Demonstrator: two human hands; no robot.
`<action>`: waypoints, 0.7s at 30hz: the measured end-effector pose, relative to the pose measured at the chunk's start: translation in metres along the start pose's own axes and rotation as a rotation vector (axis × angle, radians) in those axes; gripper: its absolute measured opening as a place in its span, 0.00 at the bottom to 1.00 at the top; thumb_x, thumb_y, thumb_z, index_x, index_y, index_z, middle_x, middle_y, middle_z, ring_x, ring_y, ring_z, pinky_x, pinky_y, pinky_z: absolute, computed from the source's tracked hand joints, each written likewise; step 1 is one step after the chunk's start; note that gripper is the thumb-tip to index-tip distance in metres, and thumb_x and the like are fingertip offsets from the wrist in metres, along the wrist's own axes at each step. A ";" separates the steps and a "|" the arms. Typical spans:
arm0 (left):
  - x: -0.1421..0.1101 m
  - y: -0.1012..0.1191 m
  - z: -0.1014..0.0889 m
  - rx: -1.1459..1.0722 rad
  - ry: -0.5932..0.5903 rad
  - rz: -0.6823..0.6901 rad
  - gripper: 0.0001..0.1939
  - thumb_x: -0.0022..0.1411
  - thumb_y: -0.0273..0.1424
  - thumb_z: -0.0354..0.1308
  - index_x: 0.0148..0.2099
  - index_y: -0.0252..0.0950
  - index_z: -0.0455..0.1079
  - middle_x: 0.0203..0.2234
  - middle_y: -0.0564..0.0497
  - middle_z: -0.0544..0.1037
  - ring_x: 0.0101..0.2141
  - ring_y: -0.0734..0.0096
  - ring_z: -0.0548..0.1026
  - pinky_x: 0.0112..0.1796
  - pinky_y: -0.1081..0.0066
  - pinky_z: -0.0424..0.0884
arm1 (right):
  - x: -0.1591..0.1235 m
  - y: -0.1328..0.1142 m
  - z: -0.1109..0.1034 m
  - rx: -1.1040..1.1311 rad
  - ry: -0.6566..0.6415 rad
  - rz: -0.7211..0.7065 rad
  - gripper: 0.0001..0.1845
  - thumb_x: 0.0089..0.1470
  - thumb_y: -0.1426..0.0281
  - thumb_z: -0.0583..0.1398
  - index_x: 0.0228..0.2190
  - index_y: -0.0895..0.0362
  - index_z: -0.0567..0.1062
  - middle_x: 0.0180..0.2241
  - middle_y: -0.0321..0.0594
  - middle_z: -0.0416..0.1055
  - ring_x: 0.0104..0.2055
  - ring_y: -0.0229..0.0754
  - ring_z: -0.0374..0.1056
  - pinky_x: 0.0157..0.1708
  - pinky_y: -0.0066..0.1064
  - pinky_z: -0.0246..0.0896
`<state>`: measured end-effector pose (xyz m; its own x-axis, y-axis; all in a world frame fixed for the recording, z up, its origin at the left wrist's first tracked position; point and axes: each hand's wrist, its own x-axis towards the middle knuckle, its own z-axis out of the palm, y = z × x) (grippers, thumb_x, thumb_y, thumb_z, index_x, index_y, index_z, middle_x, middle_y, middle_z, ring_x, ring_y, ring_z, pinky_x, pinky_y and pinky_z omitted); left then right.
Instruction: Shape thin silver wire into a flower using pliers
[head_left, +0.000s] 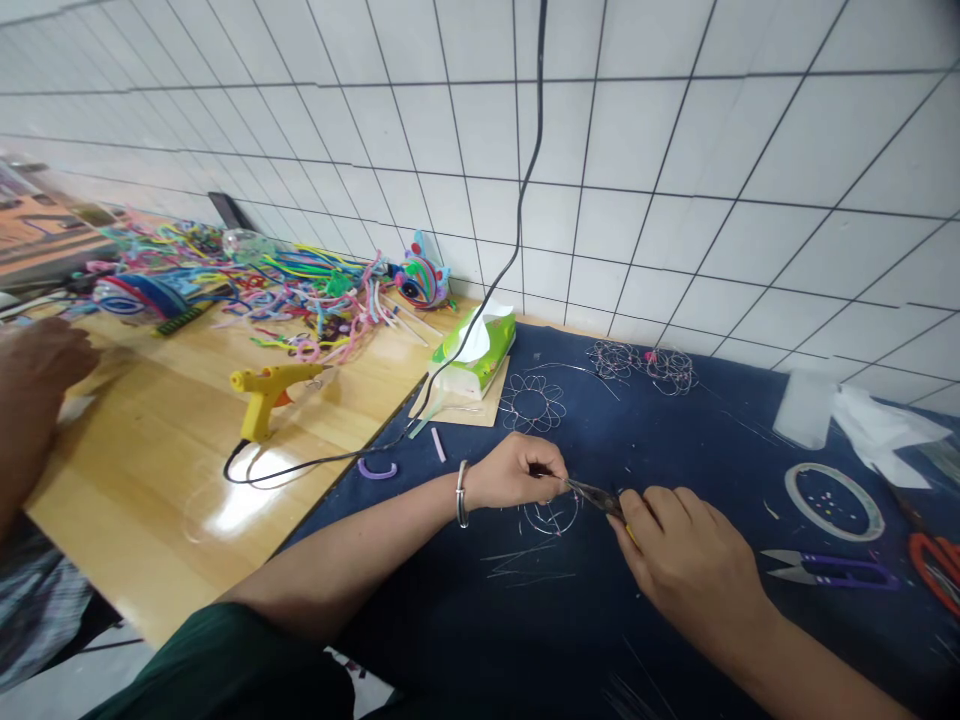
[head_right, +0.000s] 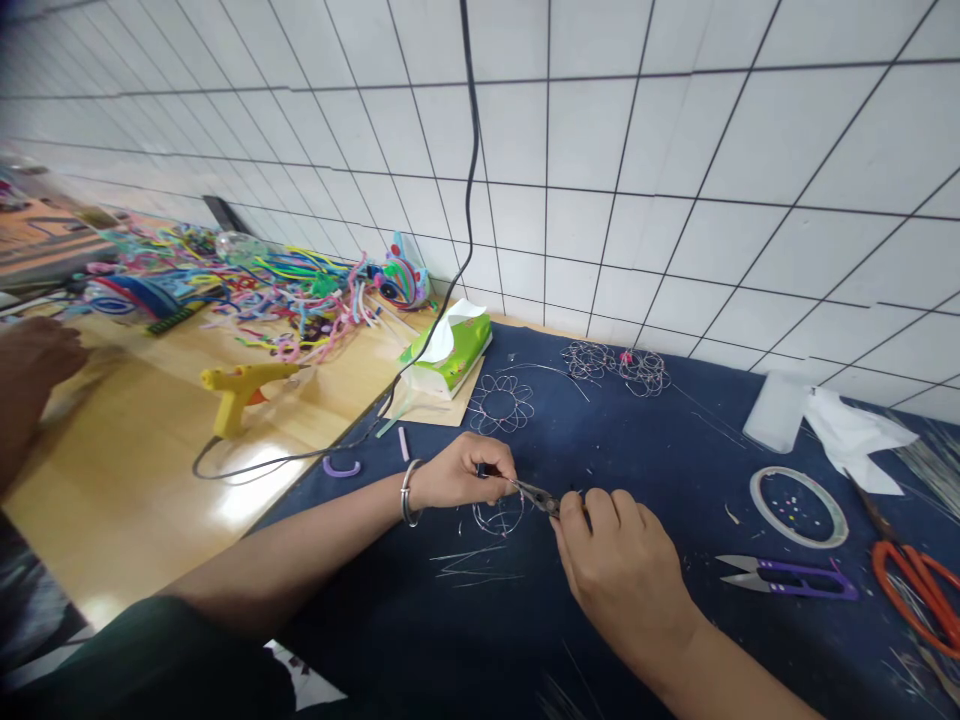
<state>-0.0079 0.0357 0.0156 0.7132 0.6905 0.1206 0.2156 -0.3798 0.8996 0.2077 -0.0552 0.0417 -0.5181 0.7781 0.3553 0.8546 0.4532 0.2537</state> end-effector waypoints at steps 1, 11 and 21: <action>0.000 0.000 0.000 0.023 0.017 0.019 0.06 0.54 0.27 0.55 0.27 0.29 0.69 0.20 0.52 0.70 0.21 0.81 0.67 0.24 0.80 0.63 | 0.000 0.000 0.000 -0.003 0.003 0.000 0.12 0.53 0.66 0.54 0.37 0.58 0.71 0.26 0.41 0.64 0.28 0.40 0.57 0.28 0.34 0.50; 0.001 0.001 0.008 0.156 0.159 0.086 0.04 0.51 0.22 0.54 0.26 0.30 0.69 0.21 0.52 0.71 0.24 0.79 0.68 0.26 0.79 0.63 | 0.000 -0.002 0.000 -0.012 0.013 0.018 0.12 0.53 0.65 0.54 0.37 0.58 0.71 0.26 0.42 0.64 0.28 0.40 0.58 0.28 0.34 0.50; -0.003 -0.001 0.017 0.234 0.291 0.133 0.04 0.50 0.21 0.53 0.26 0.31 0.68 0.22 0.53 0.71 0.23 0.80 0.67 0.27 0.79 0.62 | 0.001 -0.005 0.001 -0.050 0.090 0.049 0.11 0.52 0.66 0.56 0.36 0.58 0.72 0.25 0.40 0.64 0.28 0.39 0.58 0.28 0.33 0.50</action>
<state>0.0013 0.0236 0.0072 0.5332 0.7589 0.3738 0.3041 -0.5843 0.7524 0.2029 -0.0568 0.0400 -0.4784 0.7555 0.4476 0.8774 0.3911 0.2777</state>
